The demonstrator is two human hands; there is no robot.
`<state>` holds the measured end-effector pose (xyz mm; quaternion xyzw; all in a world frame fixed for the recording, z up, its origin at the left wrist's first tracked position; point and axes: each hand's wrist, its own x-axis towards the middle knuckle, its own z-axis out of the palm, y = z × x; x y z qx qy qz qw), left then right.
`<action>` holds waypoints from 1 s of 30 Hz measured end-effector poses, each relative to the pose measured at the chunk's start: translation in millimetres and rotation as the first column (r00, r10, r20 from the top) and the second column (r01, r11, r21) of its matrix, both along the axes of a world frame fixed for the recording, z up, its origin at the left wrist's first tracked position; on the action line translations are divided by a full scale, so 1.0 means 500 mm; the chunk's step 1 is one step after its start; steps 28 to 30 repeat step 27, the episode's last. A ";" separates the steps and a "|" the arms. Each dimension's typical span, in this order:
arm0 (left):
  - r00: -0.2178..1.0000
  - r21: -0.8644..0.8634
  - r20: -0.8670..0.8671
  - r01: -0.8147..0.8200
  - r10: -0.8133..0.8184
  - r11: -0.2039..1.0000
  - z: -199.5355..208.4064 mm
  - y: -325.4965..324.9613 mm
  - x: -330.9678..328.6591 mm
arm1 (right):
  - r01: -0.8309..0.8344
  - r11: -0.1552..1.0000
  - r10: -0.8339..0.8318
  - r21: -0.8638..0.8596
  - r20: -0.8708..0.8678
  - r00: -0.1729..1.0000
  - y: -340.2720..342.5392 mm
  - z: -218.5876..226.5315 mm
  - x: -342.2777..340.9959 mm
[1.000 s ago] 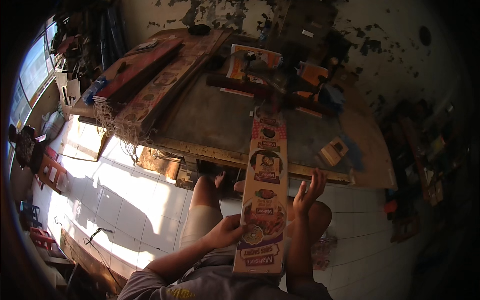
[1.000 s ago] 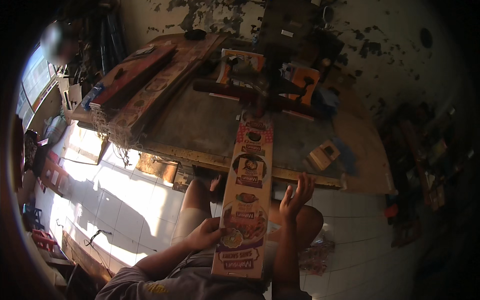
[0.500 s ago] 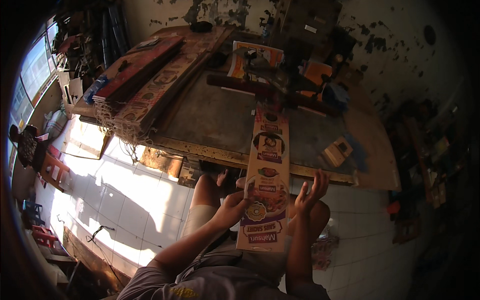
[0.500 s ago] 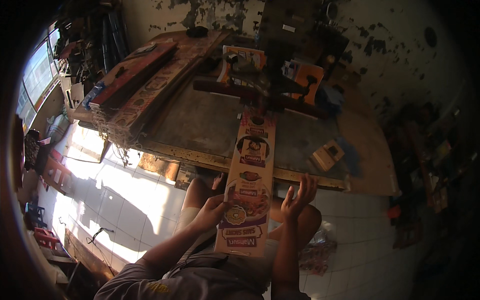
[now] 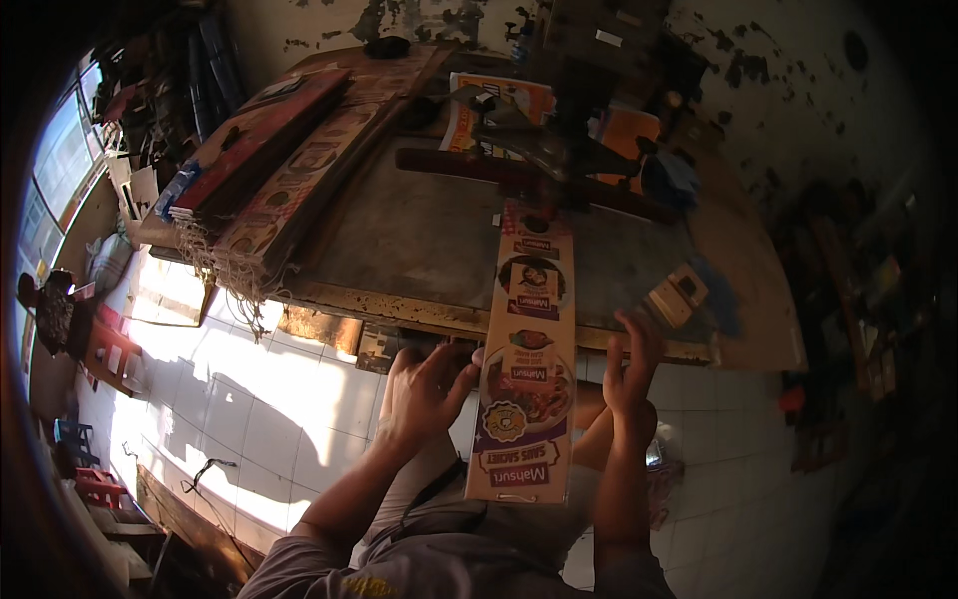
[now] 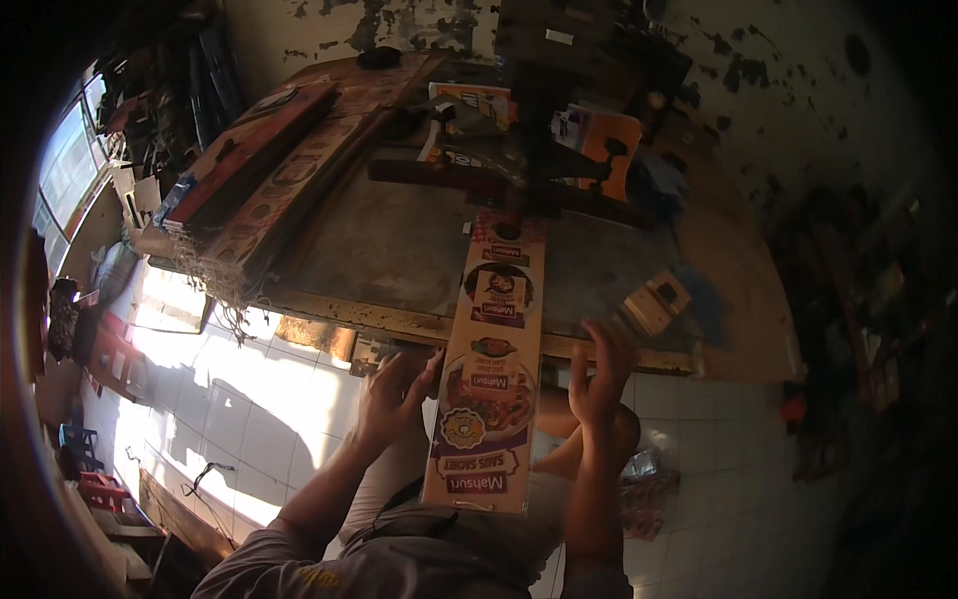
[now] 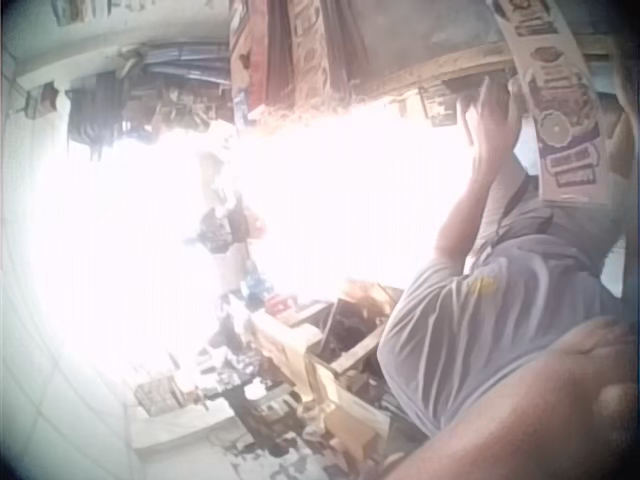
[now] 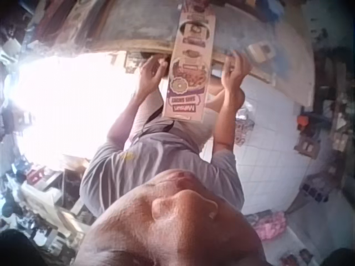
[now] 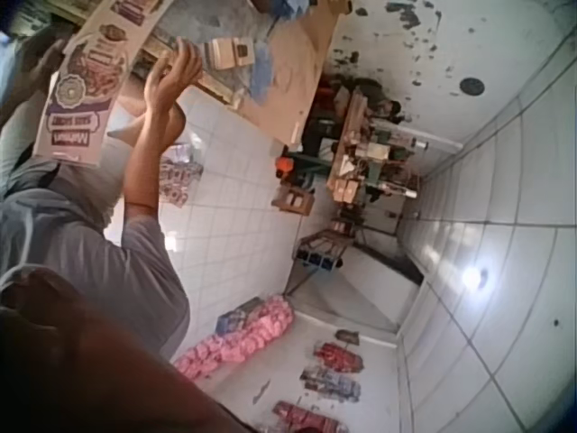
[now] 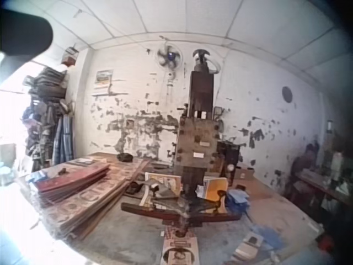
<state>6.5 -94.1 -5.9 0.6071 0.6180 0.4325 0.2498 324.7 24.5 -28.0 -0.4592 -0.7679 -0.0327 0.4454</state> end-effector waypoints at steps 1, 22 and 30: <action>0.991 -0.085 0.109 -0.070 0.079 0.994 0.017 0.016 -0.005 | -0.082 0.995 0.083 -0.054 0.006 0.997 0.020 0.026 -0.010; 0.800 0.260 -0.579 0.363 -0.157 0.895 0.009 0.242 -0.069 | -0.195 0.951 0.239 -0.240 0.171 0.956 0.158 0.060 -0.077; 0.778 0.233 -0.612 0.348 -0.141 0.908 0.013 0.239 -0.065 | -0.153 0.954 0.211 -0.259 0.213 0.954 0.161 0.054 -0.077</action>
